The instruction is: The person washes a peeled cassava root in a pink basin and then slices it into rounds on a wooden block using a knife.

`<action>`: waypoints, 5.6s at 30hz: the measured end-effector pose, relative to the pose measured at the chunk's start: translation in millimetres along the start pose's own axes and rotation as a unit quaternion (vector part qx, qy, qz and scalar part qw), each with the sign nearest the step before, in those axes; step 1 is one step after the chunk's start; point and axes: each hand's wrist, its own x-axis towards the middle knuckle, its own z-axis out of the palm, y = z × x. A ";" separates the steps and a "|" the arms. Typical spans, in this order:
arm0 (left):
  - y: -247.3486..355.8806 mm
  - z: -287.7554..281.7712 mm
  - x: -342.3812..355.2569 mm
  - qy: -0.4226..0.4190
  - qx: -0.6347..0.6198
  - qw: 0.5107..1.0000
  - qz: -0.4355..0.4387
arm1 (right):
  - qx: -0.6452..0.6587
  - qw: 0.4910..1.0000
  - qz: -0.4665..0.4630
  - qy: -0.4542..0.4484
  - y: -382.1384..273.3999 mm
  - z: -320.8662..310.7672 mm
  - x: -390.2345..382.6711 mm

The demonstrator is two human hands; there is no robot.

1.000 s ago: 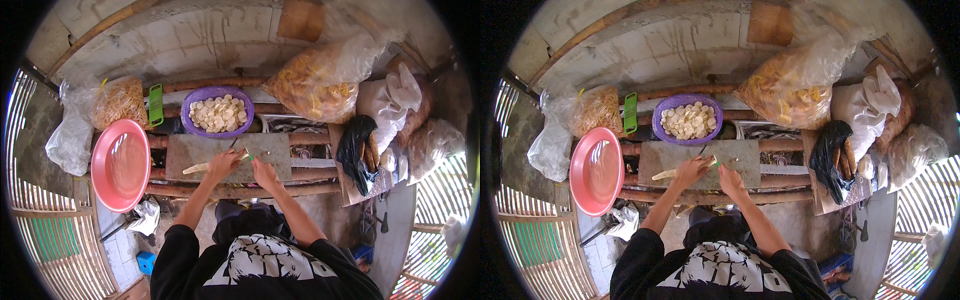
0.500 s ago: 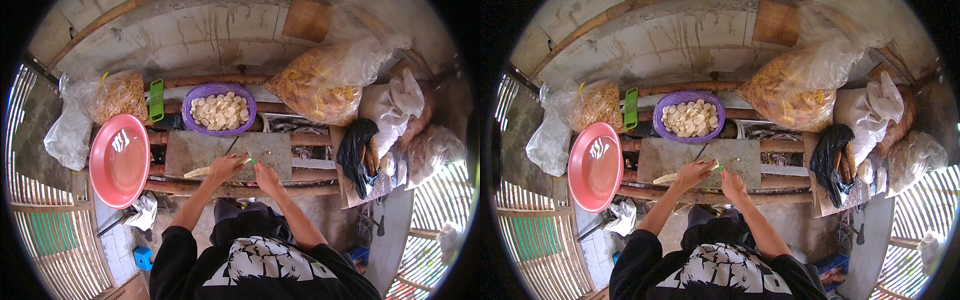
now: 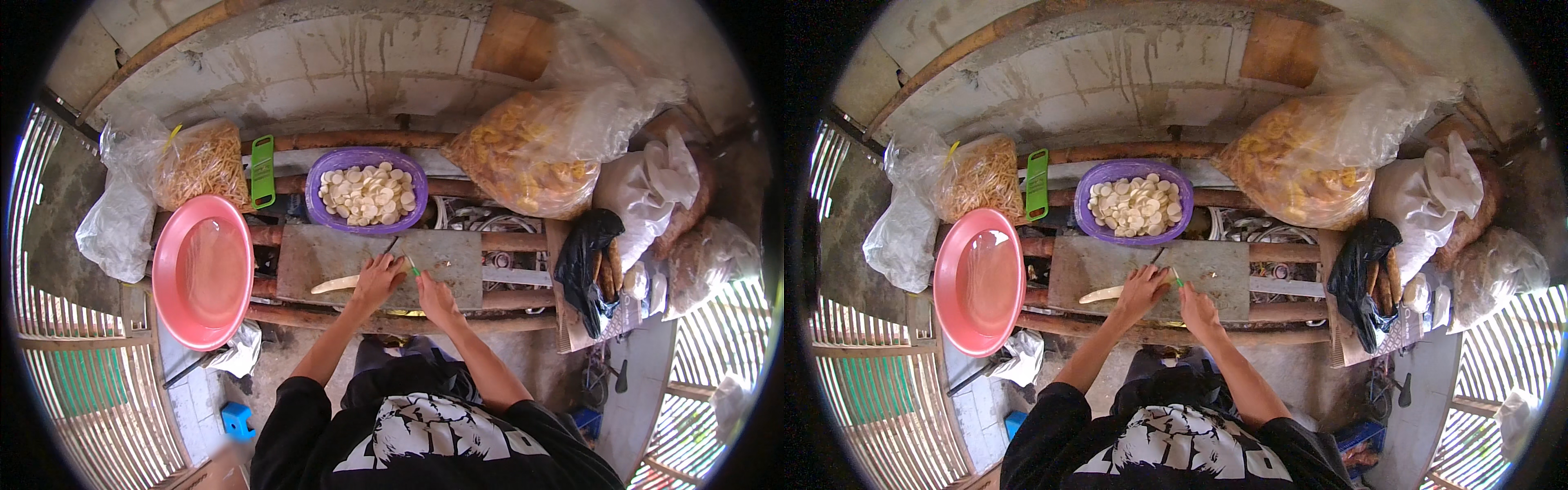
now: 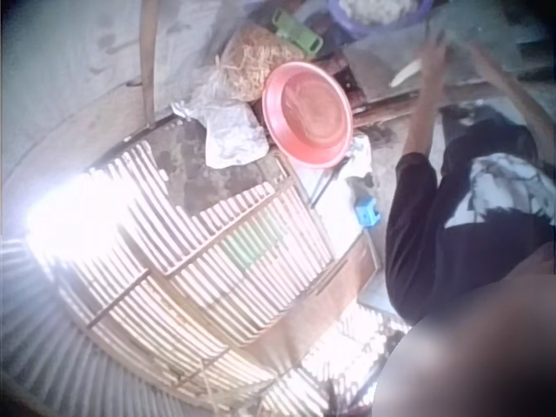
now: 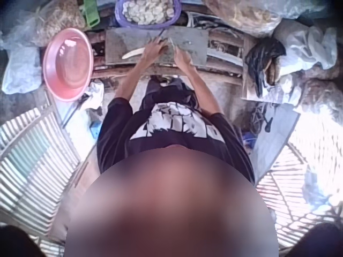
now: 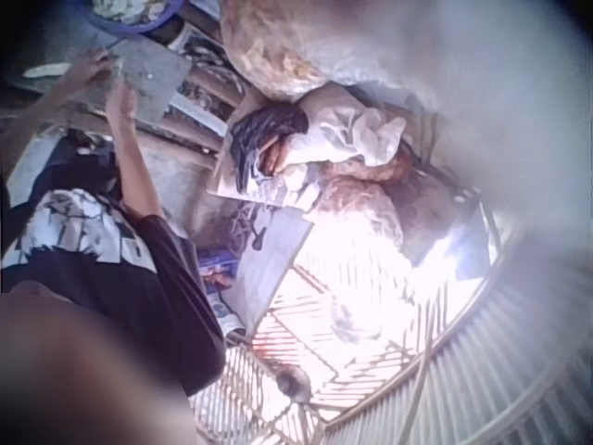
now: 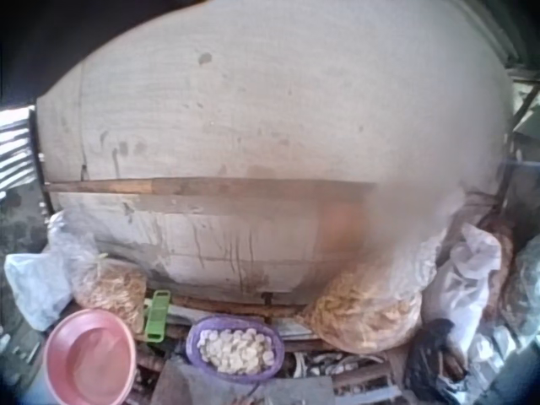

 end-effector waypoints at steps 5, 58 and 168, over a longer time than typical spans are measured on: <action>2.2 1.5 -4.1 0.051 0.025 0.998 0.002 | 0.017 1.000 -0.009 0.015 -2.4 4.6 -1.0; -19.2 -0.5 21.4 0.119 -0.070 0.990 0.014 | 0.050 0.999 -0.013 0.009 -13.6 -14.3 16.6; -6.1 -16.8 16.4 0.020 -0.025 0.999 0.013 | -0.052 0.998 -0.046 0.012 -22.8 -16.5 -16.0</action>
